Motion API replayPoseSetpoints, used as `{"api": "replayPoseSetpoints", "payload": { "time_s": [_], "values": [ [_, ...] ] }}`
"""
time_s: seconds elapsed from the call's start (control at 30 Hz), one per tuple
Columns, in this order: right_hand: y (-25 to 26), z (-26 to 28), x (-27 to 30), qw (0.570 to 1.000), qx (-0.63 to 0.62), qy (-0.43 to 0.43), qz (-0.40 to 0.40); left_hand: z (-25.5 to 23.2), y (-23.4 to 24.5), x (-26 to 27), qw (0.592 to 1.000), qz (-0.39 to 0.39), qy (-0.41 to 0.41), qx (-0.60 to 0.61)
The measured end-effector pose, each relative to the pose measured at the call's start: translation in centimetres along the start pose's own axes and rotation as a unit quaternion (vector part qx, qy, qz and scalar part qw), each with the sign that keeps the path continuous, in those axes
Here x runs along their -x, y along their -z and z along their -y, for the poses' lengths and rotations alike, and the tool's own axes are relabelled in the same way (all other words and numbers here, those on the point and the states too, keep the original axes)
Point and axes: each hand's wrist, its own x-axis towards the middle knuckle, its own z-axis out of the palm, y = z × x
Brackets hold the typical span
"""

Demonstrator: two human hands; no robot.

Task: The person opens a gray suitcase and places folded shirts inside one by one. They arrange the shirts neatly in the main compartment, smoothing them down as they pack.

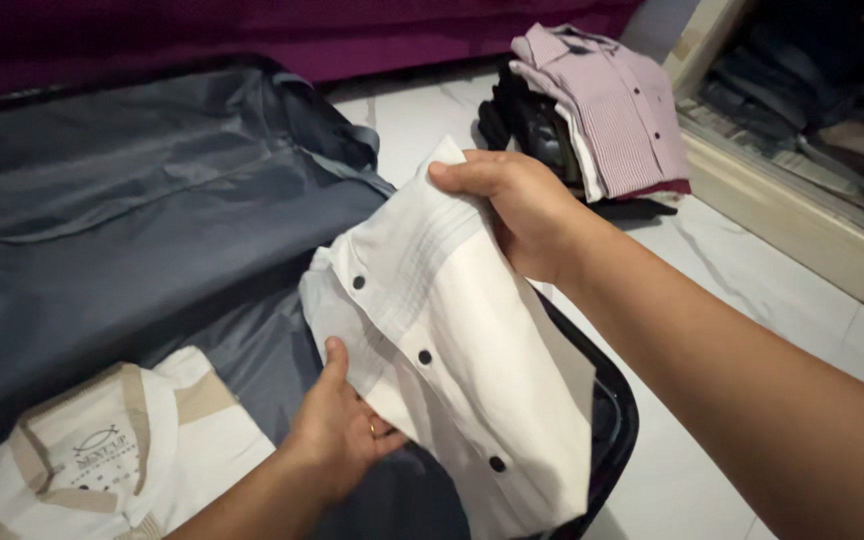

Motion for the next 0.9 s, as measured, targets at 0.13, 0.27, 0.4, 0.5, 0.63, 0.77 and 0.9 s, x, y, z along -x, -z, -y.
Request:
{"api": "replayPoseSetpoints", "payload": {
  "time_s": [0.13, 0.27, 0.4, 0.5, 0.63, 0.77, 0.9],
  "values": [
    [-0.8, 1.7, -0.5, 0.999, -0.054, -0.007, 0.004, -3.1, 0.3, 2.6, 0.995, -0.030, -0.089, 0.028],
    [-2.1, 2.3, -0.9, 0.999, -0.050, 0.004, 0.004, -8.8, 2.1, 7.1, 0.973, -0.015, -0.222, 0.058],
    [-4.9, 1.9, -1.1, 0.999, -0.040, 0.023, 0.010, -13.4, 3.3, 12.5, 0.972, -0.093, -0.205, 0.064],
    [-7.3, 1.8, -1.2, 1.000, -0.025, 0.013, -0.004, -14.4, 4.3, 15.5, 0.973, -0.122, -0.190, 0.047],
    [-10.0, 2.0, -1.5, 1.000, -0.002, -0.005, -0.027, -15.8, 6.4, 17.2, 0.961, -0.173, -0.203, 0.069],
    [-11.7, 1.5, -2.0, 0.997, 0.046, 0.036, -0.041, -18.0, 8.3, 18.8, 0.932, -0.155, -0.328, -0.007],
    [-12.1, 1.2, -3.2, 0.992, 0.033, 0.118, 0.014, -20.8, 8.4, 21.7, 0.863, -0.230, -0.447, -0.035]
  ]
}}
